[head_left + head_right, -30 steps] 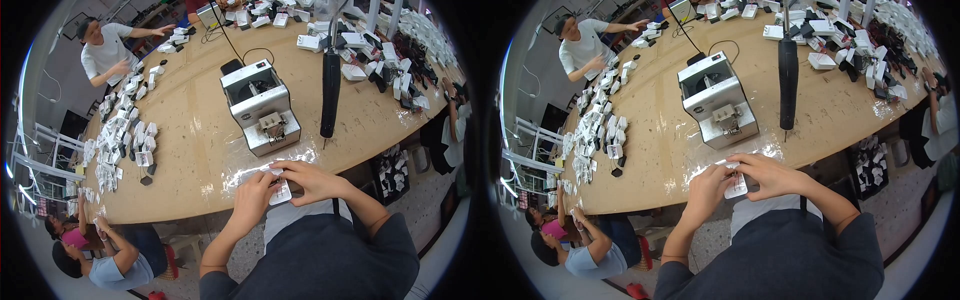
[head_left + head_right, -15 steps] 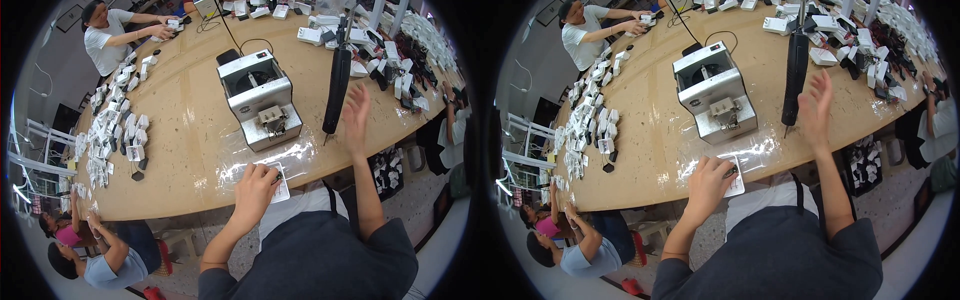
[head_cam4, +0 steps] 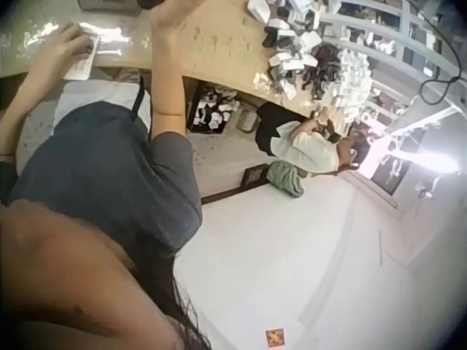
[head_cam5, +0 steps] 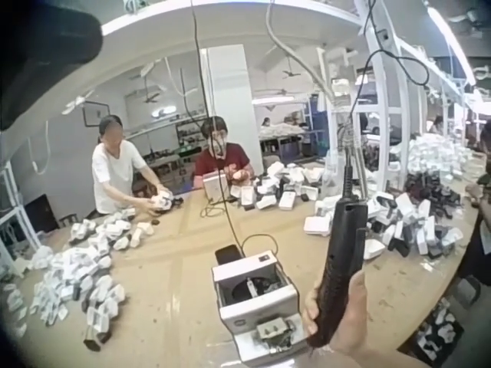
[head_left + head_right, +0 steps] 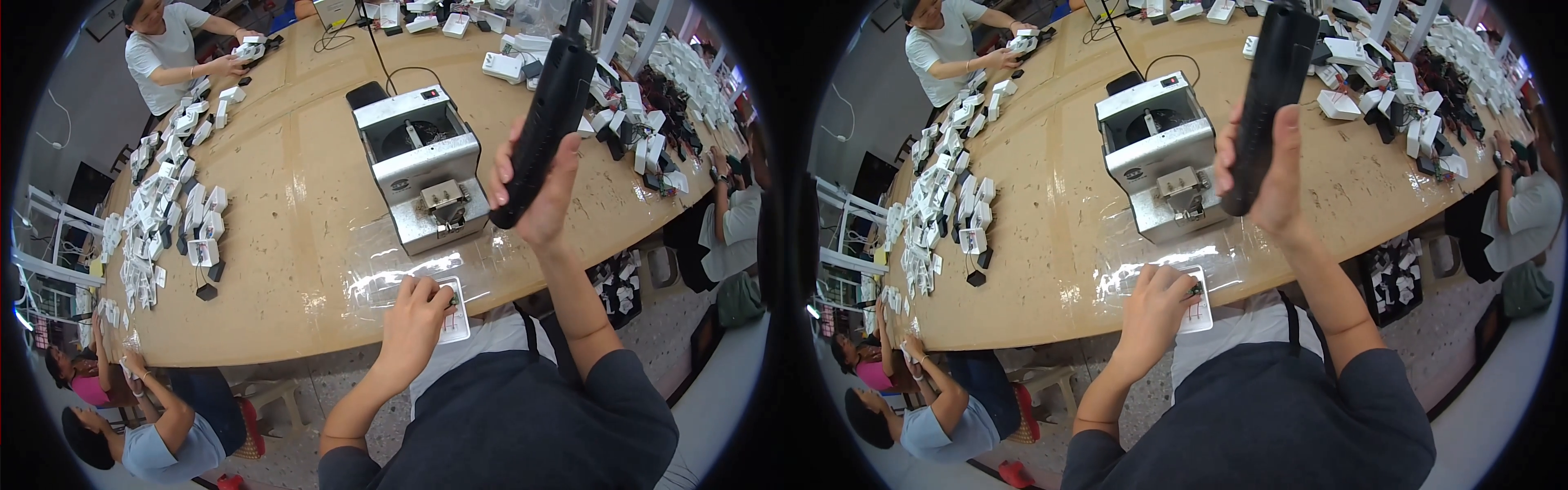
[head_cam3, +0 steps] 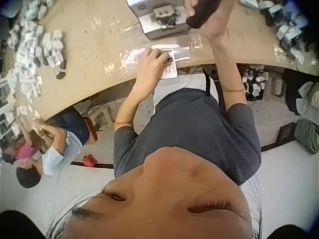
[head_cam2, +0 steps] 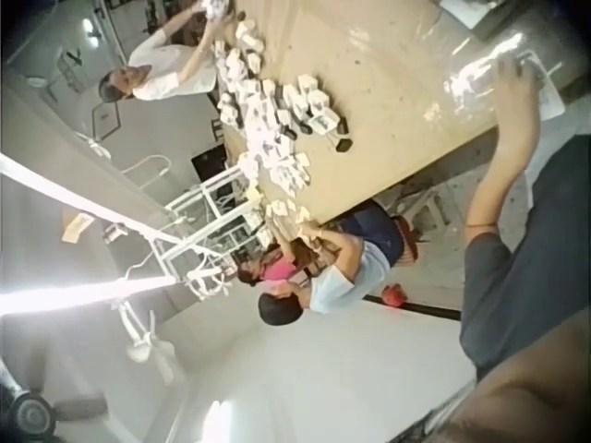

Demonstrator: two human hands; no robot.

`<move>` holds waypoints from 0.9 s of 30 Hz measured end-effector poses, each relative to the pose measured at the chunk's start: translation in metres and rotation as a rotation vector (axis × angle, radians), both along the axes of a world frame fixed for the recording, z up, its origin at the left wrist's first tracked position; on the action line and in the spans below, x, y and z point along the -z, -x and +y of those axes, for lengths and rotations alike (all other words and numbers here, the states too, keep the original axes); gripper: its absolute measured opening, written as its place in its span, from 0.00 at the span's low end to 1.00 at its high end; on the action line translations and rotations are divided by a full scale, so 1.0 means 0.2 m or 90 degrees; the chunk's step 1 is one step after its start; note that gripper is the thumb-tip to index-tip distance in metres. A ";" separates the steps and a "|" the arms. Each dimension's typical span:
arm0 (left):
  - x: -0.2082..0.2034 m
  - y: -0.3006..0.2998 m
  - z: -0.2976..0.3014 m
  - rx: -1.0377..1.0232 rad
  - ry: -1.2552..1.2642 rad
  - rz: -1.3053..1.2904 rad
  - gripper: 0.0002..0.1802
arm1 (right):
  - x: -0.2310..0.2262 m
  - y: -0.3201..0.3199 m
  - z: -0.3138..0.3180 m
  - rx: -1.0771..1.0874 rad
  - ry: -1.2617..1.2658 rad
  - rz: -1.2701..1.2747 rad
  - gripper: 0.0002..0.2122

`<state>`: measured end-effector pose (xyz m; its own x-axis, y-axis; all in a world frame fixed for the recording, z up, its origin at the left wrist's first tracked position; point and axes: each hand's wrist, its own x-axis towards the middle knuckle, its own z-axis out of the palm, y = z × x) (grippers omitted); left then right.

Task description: Assembling small electronic components using an electric screwdriver on a production line.

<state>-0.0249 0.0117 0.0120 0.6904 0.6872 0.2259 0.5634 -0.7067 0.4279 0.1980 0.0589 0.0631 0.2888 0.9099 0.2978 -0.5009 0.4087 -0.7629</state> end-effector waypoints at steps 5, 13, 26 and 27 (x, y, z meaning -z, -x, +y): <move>0.01 -0.03 -0.03 -0.055 0.025 -0.040 0.08 | -0.08 0.16 0.10 0.048 -0.095 -0.182 0.39; 0.00 -0.04 -0.03 -0.066 0.046 -0.052 0.08 | -0.04 0.23 0.15 0.040 -0.067 -0.233 0.42; 0.03 -0.02 -0.01 -0.052 0.095 -0.109 0.09 | -0.02 0.21 0.17 -0.119 -0.102 -0.266 0.43; 0.03 -0.02 -0.01 -0.055 0.092 -0.112 0.09 | -0.02 0.20 0.17 -0.126 -0.095 -0.261 0.42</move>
<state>-0.0205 0.0092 0.0065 0.5857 0.7765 0.2324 0.5270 -0.5827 0.6186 0.1574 0.0938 0.0671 -0.0541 0.8741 0.4827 -0.2507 0.4561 -0.8539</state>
